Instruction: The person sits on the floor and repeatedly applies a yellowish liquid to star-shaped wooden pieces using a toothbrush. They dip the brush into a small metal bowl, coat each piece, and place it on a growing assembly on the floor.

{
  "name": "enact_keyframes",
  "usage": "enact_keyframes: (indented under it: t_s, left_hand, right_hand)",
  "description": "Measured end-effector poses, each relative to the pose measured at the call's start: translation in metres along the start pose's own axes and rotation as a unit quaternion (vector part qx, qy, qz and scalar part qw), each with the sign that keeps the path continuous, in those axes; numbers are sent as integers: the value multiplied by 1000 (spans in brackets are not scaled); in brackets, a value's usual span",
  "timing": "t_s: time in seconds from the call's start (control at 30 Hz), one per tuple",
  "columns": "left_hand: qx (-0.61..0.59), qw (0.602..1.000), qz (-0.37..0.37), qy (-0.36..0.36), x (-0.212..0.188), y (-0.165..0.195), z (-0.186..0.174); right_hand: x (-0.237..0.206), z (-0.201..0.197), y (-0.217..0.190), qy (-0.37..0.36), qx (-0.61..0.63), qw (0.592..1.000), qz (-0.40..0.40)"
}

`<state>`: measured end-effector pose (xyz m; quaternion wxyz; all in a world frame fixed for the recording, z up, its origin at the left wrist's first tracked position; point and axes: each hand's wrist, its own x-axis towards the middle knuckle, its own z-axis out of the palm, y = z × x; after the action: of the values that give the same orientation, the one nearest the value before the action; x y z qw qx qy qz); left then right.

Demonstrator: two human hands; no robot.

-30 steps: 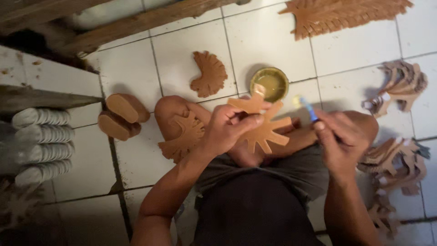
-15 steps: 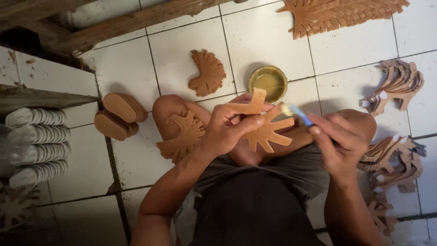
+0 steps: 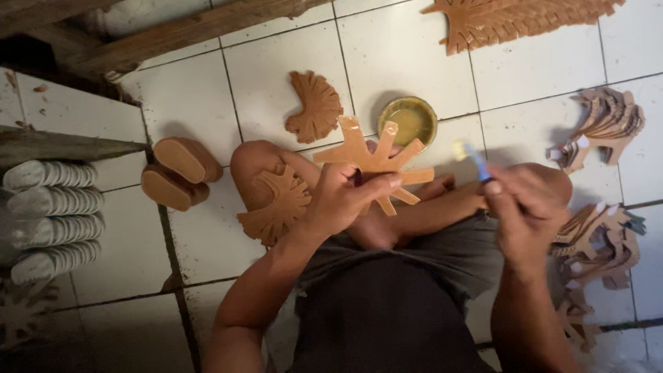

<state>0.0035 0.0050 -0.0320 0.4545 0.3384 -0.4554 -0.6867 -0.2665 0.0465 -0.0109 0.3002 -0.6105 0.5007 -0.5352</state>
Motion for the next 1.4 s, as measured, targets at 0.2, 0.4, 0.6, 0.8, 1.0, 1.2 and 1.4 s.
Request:
enact_keyframes:
  t_s: [0.2,0.4,0.6,0.8,1.0,1.2,1.4]
  left_hand:
    - [58,998,24,-27,0,5,4]
    - [59,998,3,-11,-2,12,4]
    - [81,995,0,-53,5,13,3]
    - [48,996,-10,-71,3,6,6]
    - [-20,997,61,39,6,7,1]
    - [-157,983,81,54,14,7,21]
    - [-154,981,94,76,13,4,31]
  right_hand:
    - [2,13,-11,-66,-53,996,3]
    - [8,13,-13,-25,-66,997,-26]
    - [9,5,-20,-26,-86,996,-16]
    - [16,5,-3,-46,-177,982,41]
    - [15,1,11,157,85,978,107]
    - [-2,12,-5,2,-23,999,26]
    - [2,31,4,-9,-76,997,11]
